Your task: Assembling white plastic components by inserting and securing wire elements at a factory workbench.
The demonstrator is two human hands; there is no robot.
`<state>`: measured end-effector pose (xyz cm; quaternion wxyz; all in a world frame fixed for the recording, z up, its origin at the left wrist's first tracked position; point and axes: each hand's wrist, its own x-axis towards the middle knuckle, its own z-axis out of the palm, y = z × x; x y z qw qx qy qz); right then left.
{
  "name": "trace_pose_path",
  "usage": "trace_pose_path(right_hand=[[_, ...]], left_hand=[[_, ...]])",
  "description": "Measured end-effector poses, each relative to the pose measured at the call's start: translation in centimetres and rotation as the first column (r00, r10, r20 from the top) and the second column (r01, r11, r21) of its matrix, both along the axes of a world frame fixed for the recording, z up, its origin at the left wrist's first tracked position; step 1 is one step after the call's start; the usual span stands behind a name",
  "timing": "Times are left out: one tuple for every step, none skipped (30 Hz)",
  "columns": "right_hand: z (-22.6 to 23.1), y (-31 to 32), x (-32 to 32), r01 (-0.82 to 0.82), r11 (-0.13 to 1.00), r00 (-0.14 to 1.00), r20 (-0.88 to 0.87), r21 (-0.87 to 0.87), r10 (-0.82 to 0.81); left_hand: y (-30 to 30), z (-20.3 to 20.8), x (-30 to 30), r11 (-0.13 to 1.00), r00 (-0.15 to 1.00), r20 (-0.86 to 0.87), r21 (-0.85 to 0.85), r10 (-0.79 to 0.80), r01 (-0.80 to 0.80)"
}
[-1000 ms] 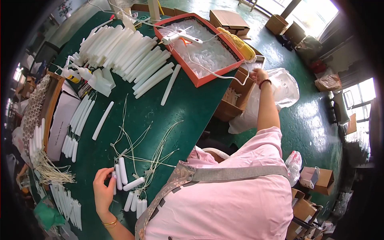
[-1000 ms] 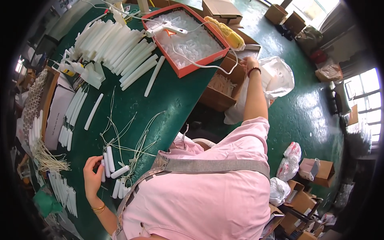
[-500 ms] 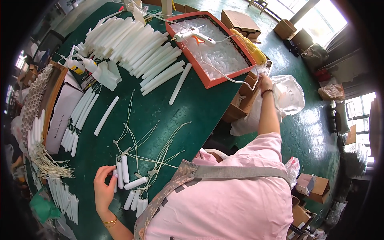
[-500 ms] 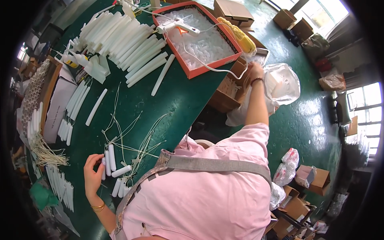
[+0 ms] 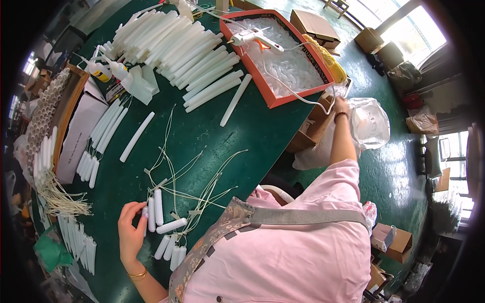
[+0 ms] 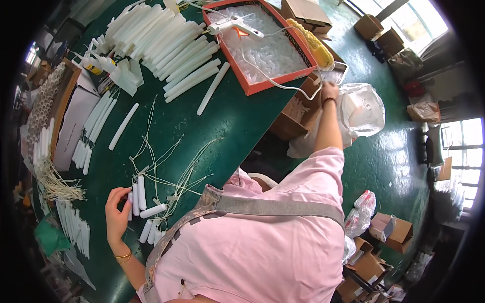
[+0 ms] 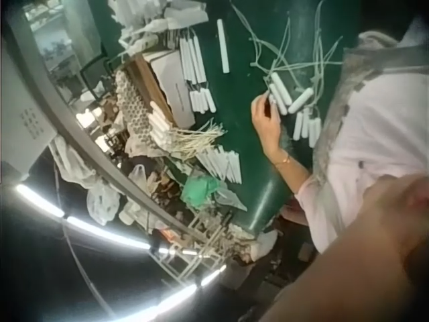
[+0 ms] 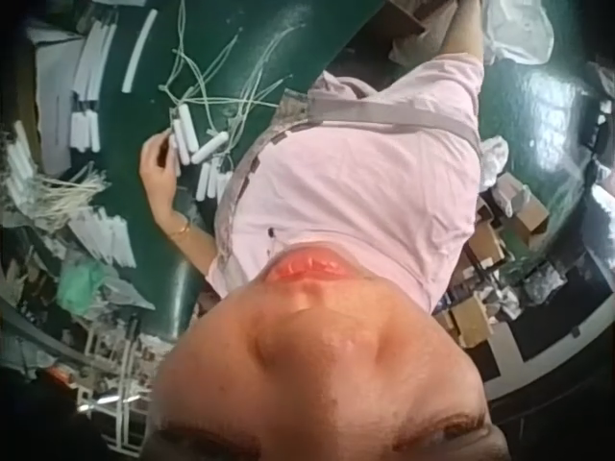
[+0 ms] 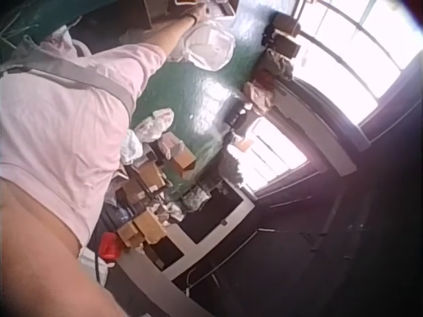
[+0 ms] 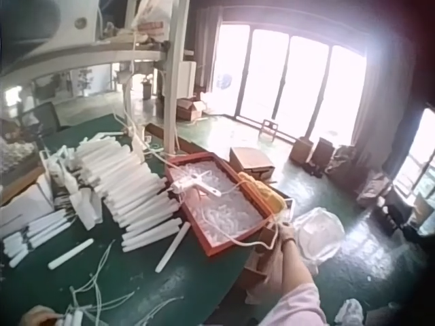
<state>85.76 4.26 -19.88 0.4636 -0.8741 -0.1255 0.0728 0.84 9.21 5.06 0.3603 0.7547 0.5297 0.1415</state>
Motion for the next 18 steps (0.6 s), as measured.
trace_pose_path(right_hand=[[0.7,-0.7,3.8,0.216,0.976,0.951,0.233,-0.031,-0.203],[1.6,2.4,2.9,0.14,0.99,0.949,0.281,0.02,-0.14],[3.0,0.2,7.9,0.19,0.977,0.867,0.45,0.096,-0.212],[5.1,-0.9,11.9,0.062,0.948,0.851,0.48,0.313,-0.214],[8.4,-3.2,15.6,-0.067,0.873,0.777,0.574,0.484,-0.258],[9.3,-2.1,15.6,-0.187,0.82,0.792,0.577,0.541,-0.2],[11.0,-2.1,15.3,-0.234,0.809,0.813,0.565,0.539,-0.141],[12.8,-2.2,14.7,-0.332,0.88,0.555,0.825,0.339,-0.109],[14.4,-1.7,13.8,-0.431,0.837,0.587,0.809,0.336,-0.022],[16.3,-1.1,12.3,-0.185,0.982,0.436,0.898,0.028,0.057],[19.6,4.7,-1.6,-0.422,0.609,0.847,0.532,0.671,0.001],[24.6,5.1,-13.6,-0.447,0.673,0.79,0.612,0.589,-0.01],[27.0,4.9,-19.6,-0.631,0.664,0.615,0.781,0.403,0.11],[28.2,5.7,-26.4,-0.719,0.666,0.451,0.862,0.198,0.232],[28.2,6.7,-30.8,-0.857,0.508,0.336,0.842,0.088,0.422],[28.4,7.9,-35.4,-0.909,0.388,0.131,0.778,-0.154,0.615],[28.8,9.9,-41.2,-0.911,0.16,-0.152,0.671,-0.38,0.726],[29.0,11.4,-45.6,-0.92,-0.068,-0.265,0.485,-0.386,0.833]], left_hand=[[0.4,0.1,0.3,1.0,1.0,0.008,-0.004,-0.012,0.012],[-1.2,0.8,0.2,0.999,0.999,-0.032,0.026,0.037,-0.036],[-0.2,0.3,0.2,0.999,1.0,-0.005,0.048,0.007,-0.007],[0.1,-0.7,-0.6,0.996,0.999,0.036,0.083,-0.016,0.013],[1.0,-2.0,-1.2,0.993,0.996,0.078,0.117,-0.04,0.031],[0.2,-2.9,-1.6,0.994,0.994,0.104,0.104,0.031,-0.041],[-0.5,-2.2,-1.2,0.991,0.993,0.087,0.094,0.084,-0.092],[-0.7,-1.8,-1.0,0.991,0.994,0.06,0.095,0.087,-0.093],[-1.2,-1.6,-1.3,0.988,0.987,0.103,0.085,0.123,-0.132],[-1.1,-1.5,-1.5,0.985,0.996,0.004,0.145,0.094,-0.094],[-2.4,-0.8,-1.2,0.974,0.985,-0.076,0.181,0.153,-0.137],[-2.1,-0.6,-1.0,0.97,0.98,-0.083,0.183,0.18,-0.162],[-1.5,-1.0,-0.8,0.968,0.977,-0.085,0.177,0.193,-0.176],[-1.0,-1.3,-0.7,0.967,0.973,-0.102,0.173,0.206,-0.187],[-0.6,-1.5,-1.3,0.966,0.971,-0.095,0.165,0.217,-0.2],[-0.2,-1.9,-2.0,0.931,0.964,-0.127,0.314,0.234,-0.185],[-0.5,-2.4,-3.1,0.873,0.944,-0.174,0.454,0.282,-0.177],[-0.1,-2.8,-4.1,0.874,0.944,-0.163,0.446,0.289,-0.191]])
